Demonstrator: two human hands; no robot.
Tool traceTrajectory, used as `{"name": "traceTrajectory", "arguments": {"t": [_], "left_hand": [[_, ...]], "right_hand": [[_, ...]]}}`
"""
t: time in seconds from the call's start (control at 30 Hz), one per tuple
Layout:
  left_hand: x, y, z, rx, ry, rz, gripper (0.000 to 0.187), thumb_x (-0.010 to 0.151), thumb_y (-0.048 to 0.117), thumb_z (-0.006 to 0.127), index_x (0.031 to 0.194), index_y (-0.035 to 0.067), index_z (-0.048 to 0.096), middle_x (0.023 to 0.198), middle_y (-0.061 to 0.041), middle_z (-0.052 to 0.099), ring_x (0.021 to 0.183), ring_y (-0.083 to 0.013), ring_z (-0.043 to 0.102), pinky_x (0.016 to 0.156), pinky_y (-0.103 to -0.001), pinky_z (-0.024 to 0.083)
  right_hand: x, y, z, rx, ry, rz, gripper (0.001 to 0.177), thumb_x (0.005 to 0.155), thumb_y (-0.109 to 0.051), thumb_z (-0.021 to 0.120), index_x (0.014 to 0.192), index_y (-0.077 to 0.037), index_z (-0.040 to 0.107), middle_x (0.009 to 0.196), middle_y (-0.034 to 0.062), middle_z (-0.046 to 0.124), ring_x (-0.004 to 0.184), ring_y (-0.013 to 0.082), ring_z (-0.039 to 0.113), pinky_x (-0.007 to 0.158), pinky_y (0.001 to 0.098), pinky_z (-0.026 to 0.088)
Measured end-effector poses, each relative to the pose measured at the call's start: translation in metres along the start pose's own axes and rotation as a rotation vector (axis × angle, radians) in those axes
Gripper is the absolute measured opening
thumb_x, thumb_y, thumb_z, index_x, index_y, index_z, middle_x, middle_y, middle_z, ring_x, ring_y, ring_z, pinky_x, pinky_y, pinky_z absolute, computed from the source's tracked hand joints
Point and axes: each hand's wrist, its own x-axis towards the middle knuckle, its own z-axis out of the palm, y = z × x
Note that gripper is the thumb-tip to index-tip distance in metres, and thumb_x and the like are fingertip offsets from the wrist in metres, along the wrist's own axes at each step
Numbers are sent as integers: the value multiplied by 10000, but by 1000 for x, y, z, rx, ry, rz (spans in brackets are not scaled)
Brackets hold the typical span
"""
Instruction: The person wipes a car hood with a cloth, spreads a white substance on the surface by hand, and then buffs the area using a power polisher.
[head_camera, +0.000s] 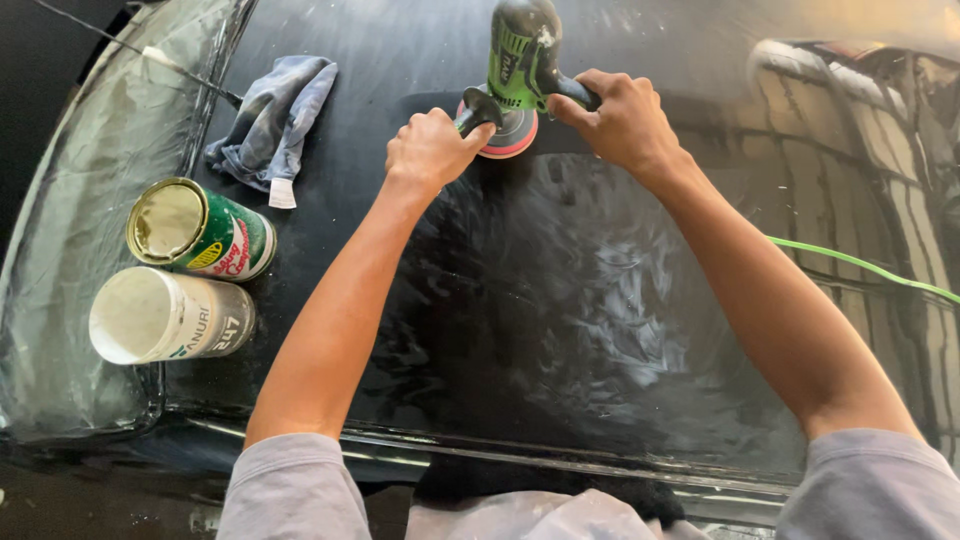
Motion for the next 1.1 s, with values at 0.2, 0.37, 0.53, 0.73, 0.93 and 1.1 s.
{"name": "traceTrajectory", "arguments": {"t": [0.2,0.37,0.53,0.73,0.93,1.1], "left_hand": [[-3,-25,-8,-3,22,-29,797,835,743,651,1121,1,710,1124,-240,712,1097,-410,681,929,-506,538],[-9,-45,-17,-20,35,-56,820,823,747,662,1110,-20,705,1119,-247,715,1093,-419,681,925,-510,537],[-18,-63,-28,-43,19,-115,824,813,744,667,1101,-27,716,1114,-253,721,1082,-414,696,926,-506,546],[-22,-87,-37,-36,45,-146,822,816,741,674,1076,-36,730,1123,-266,710,1080,-429,687,902,-517,549],[-28,-108,-49,31,107,-134,852,819,759,692,1033,-65,727,1059,-301,698,1018,-442,678,863,-530,535],[-57,-99,-71,-6,-25,-250,843,872,727,649,1004,-102,717,873,-238,753,716,-336,753,760,-447,602]], "right_hand": [[9,-18,15,-14,-41,20,428,951,-492,709,1167,-127,764,809,137,736,726,281,724,702,436,550],[16,-31,29,0,-60,-11,437,935,-502,716,1164,-132,756,813,128,746,741,278,735,706,436,556],[19,-46,42,-7,-53,-60,432,925,-500,716,1167,-144,764,827,131,749,775,309,733,719,454,554],[24,-66,59,3,-77,-38,456,911,-519,714,1180,-152,751,818,152,739,787,339,732,732,469,557],[30,-79,77,11,-100,-85,470,913,-550,703,1159,-153,756,804,161,735,800,353,729,730,478,556],[27,-83,82,21,-140,-123,456,927,-534,706,1136,-132,758,797,169,726,778,371,715,723,483,555]]}}
